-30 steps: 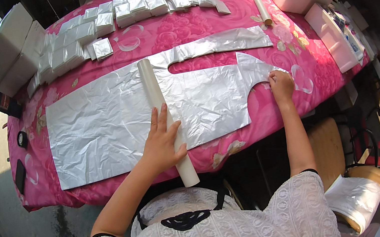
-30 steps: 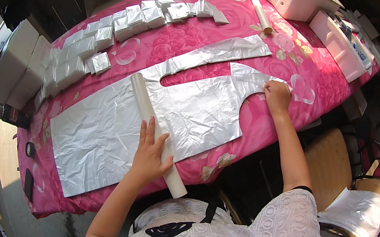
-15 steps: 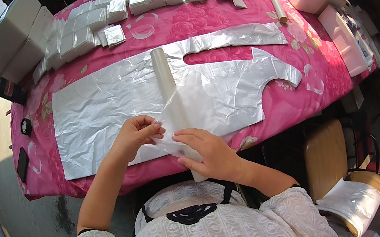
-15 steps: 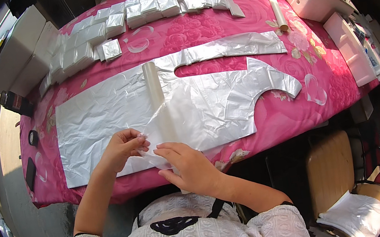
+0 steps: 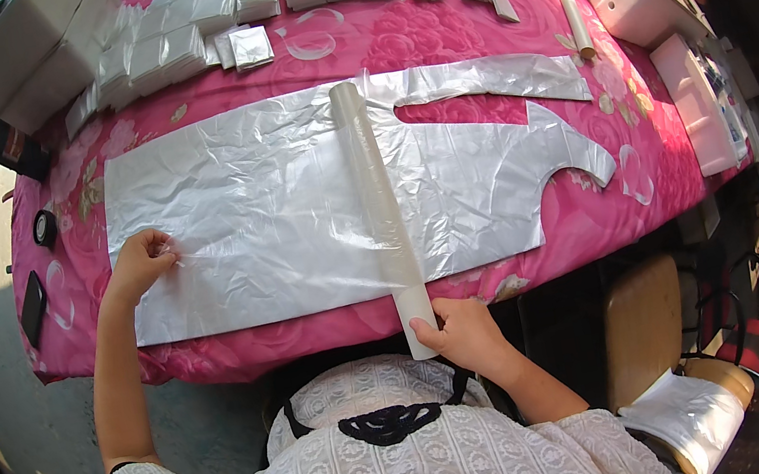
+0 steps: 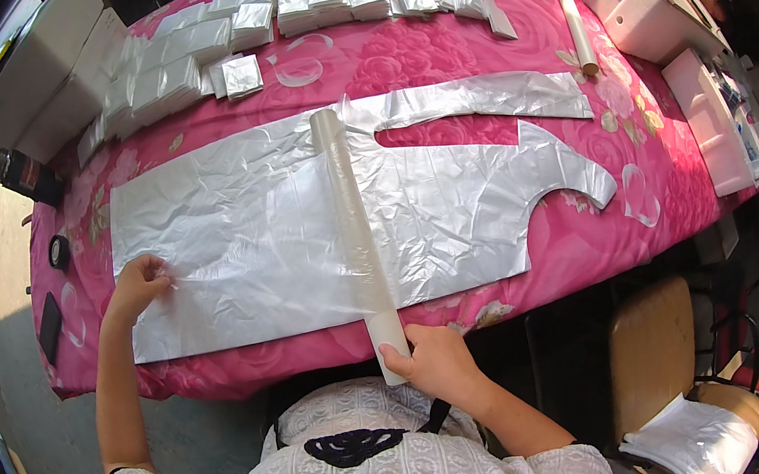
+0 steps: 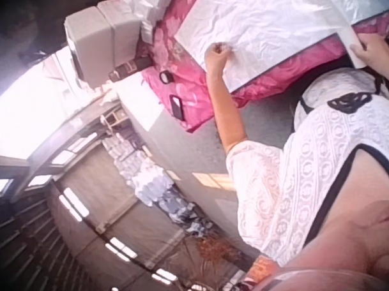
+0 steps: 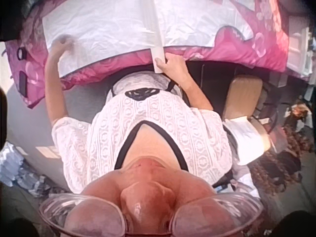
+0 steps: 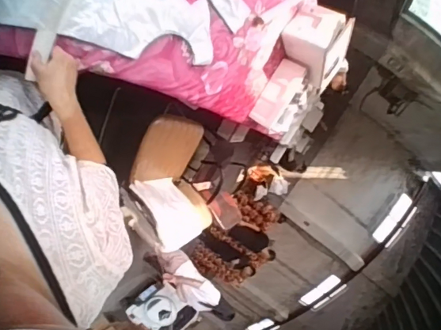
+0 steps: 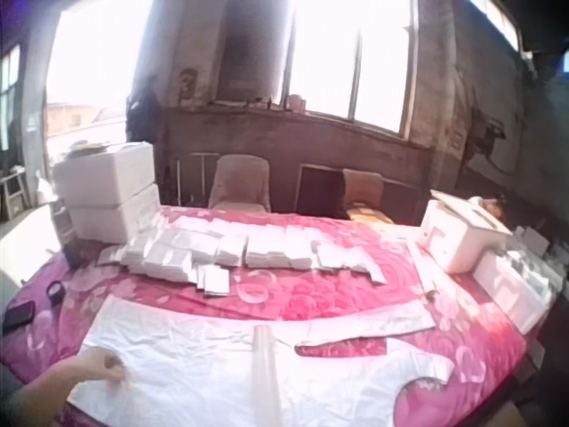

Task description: The person wraps small rectangular items in clear plastic film on a pink tablecloth. They unroll the film, place an item on it, fold the film around the item, and set the wrapped unit aside. The process repeats with multiple items.

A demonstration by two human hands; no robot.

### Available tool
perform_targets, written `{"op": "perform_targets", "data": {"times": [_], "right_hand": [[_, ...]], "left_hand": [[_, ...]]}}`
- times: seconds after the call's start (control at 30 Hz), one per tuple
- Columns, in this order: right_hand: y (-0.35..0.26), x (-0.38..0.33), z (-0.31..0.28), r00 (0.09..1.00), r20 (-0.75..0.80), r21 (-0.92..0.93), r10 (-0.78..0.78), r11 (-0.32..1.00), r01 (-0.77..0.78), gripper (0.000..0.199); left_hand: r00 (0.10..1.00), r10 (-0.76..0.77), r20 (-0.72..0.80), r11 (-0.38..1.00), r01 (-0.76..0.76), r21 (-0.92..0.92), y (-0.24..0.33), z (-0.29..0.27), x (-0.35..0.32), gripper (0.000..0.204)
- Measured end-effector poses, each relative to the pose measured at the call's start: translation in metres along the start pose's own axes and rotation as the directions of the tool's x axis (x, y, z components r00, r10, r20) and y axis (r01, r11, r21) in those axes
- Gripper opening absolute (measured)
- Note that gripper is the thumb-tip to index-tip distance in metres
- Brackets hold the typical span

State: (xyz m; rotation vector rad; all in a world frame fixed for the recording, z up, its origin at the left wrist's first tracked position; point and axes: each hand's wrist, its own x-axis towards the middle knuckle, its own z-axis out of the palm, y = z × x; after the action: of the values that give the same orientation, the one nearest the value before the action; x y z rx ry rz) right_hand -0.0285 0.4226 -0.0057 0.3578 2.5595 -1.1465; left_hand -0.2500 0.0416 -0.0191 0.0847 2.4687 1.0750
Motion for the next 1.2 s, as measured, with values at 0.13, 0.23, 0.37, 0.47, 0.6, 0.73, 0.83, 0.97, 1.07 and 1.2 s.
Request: {"op": "perform_targets", "data": {"times": [0.13,0.23,0.37,0.47,0.6,0.73,0.83,0.97,1.07,1.2], "right_hand": [[0.005,0.000,-0.003,1.000,-0.020,-0.072,0.016,0.997,-0.017,0.046],[0.006,-0.001,-0.003,0.999,-0.002,-0.052,0.033,0.998,-0.033,0.046],[0.002,0.000,-0.005,0.999,0.025,-0.016,0.030,0.999,-0.029,0.046],[0.007,0.001,-0.002,0.999,0.035,-0.016,0.016,1.000,-0.015,0.047],[0.012,0.006,-0.005,0.994,0.111,0.010,0.020,1.000,-0.021,0.051],[0.010,0.044,-0.027,0.987,0.161,0.101,0.013,0.994,-0.029,0.055],[-0.014,0.108,-0.043,0.997,0.024,0.226,-0.077,0.972,0.070,0.050],[-0.034,0.199,-0.049,0.998,0.060,0.736,-0.003,0.675,-0.042,0.045],[-0.035,0.247,-0.058,0.995,0.042,0.998,0.093,0.043,-0.046,0.038],[0.001,0.276,-0.117,0.975,-0.222,0.884,-0.020,-0.426,0.193,0.032]], "left_hand": [[0.961,0.208,-0.183,0.808,-0.063,0.586,0.022,0.010,-0.014,0.026],[0.783,0.573,-0.244,0.695,-0.305,0.651,0.078,0.052,-0.025,0.034],[0.661,0.741,-0.119,0.659,-0.681,0.319,0.133,0.144,-0.027,0.040],[0.672,0.735,-0.090,0.667,-0.692,0.278,0.135,0.200,-0.011,0.051],[0.723,0.689,-0.040,0.669,-0.614,0.420,0.130,0.225,-0.002,0.057],[0.766,0.642,0.035,0.637,-0.559,0.531,0.128,0.225,0.000,0.059],[0.772,0.635,0.041,0.639,-0.555,0.532,0.129,0.224,0.000,0.060],[0.781,0.623,0.039,0.630,-0.531,0.567,0.127,0.228,0.004,0.060],[0.781,0.623,0.042,0.628,-0.531,0.569,0.127,0.229,0.004,0.060],[0.775,0.629,0.057,0.617,-0.543,0.570,0.129,0.227,0.004,0.060]]}}
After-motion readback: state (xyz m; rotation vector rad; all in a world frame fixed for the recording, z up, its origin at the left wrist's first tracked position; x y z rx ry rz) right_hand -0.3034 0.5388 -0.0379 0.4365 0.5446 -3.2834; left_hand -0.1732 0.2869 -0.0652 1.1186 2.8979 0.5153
